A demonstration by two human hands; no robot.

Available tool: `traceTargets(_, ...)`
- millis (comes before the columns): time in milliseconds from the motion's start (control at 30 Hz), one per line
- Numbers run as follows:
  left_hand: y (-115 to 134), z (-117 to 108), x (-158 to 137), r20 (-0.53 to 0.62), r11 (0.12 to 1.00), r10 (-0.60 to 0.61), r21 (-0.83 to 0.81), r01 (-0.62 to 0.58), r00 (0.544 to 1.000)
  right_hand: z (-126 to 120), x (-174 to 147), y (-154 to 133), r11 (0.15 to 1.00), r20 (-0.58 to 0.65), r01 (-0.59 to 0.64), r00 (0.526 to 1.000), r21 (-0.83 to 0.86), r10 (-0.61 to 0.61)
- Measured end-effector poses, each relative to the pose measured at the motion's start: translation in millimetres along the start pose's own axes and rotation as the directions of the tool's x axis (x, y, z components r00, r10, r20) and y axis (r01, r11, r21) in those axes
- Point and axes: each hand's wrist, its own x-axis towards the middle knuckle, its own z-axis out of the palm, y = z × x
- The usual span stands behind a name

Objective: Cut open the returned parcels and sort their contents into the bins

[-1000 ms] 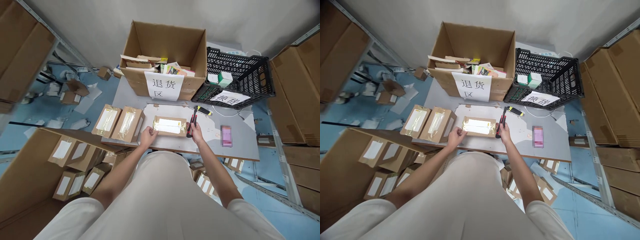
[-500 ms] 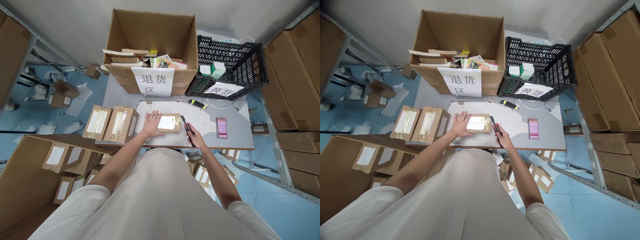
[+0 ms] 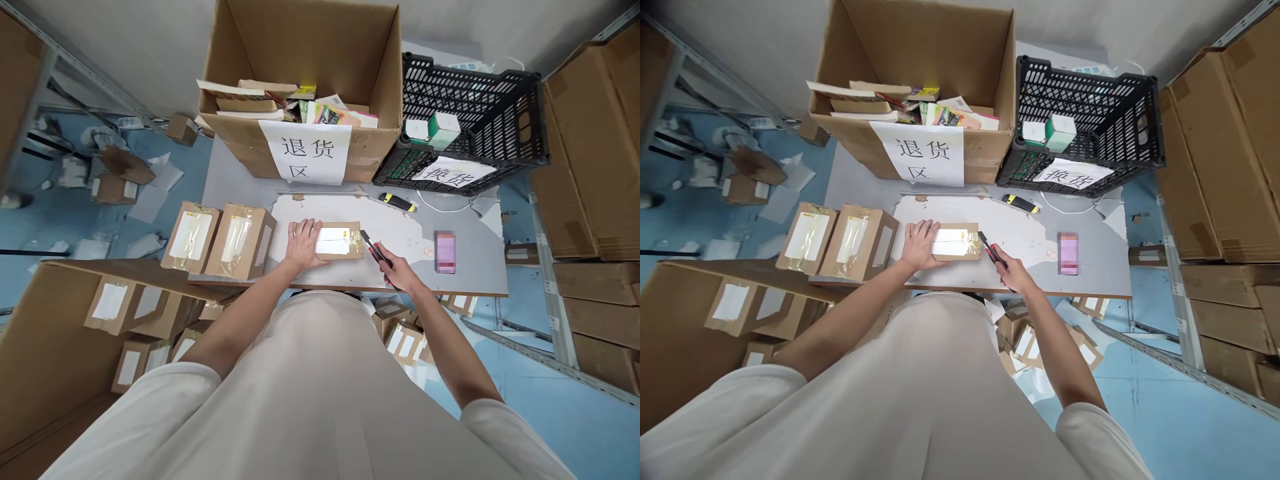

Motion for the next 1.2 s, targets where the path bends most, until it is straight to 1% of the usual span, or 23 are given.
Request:
traceTargets(167, 0, 3, -2, -0.019, 1.000, -0.005, -0.026, 0.004, 1.000, -8, -6, -5, 0.969, 0.050, 0.129, 0.991, -0.208, -0.121)
traceTargets(267, -1, 4, -2, -0.052, 0.999, 0.001, -0.054, -0.004, 0.999, -7, -11, -8, 0.925, 0.072, 0.167, 0.986, -0.342, -0.151)
traceTargets(367, -2, 5, -3, -0.073, 0.997, 0.008, -0.075, -0.014, 0.997, -3, -21, -11, 0.873, 0.061, 0.210, 0.977, -0.440, -0.204)
traceTargets(433, -2, 5, -3, -0.067, 0.998, 0.011, -0.064, -0.015, 0.998, -1, -29, -12, 0.851, 0.053, 0.212, 0.976, -0.481, -0.213)
traceTargets(533, -2, 5, -3, -0.046, 0.999, 0.006, -0.032, -0.007, 0.999, 3, -42, -14, 0.838, 0.064, 0.166, 0.986, -0.520, -0.155)
traceTargets(667, -1, 3, -4, -0.031, 1.000, 0.002, 0.005, -0.002, 1.000, 7, -56, -18, 0.849, 0.061, 0.097, 0.995, -0.520, -0.076)
traceTargets(833, 0, 1, -4, -0.002, 0.998, 0.018, 0.067, -0.018, 1.000, 13, -64, -19, 0.828, 0.036, 0.074, 0.997, -0.555, -0.065)
traceTargets(900, 0, 1, -5, -0.001, 0.996, 0.032, 0.079, -0.032, 0.999, 16, -65, -17, 0.815, 0.009, 0.054, 0.998, -0.576, -0.060)
traceTargets(967, -1, 3, -5, -0.002, 0.996, 0.042, 0.084, -0.042, 0.999, 18, -66, -12, 0.822, -0.010, 0.040, 0.998, -0.568, -0.055)
traceTargets(1067, -4, 5, -6, 0.001, 0.995, 0.055, 0.083, -0.055, 0.998, 15, -68, -3, 0.864, -0.015, 0.061, 0.997, -0.500, -0.079)
traceTargets(1100, -5, 6, -6, 0.000, 0.995, 0.061, 0.080, -0.061, 0.998, 12, -68, 0, 0.884, -0.035, 0.069, 0.995, -0.463, -0.096)
traceTargets(1133, -6, 7, -6, -0.004, 0.995, 0.068, 0.075, -0.068, 0.998, 8, -68, 3, 0.907, -0.075, 0.067, 0.991, -0.416, -0.107)
traceTargets(1200, -9, 8, -5, -0.025, 0.995, 0.083, 0.057, -0.081, 0.996, 1, -66, 7, 0.957, -0.204, 0.042, 0.973, -0.289, -0.104)
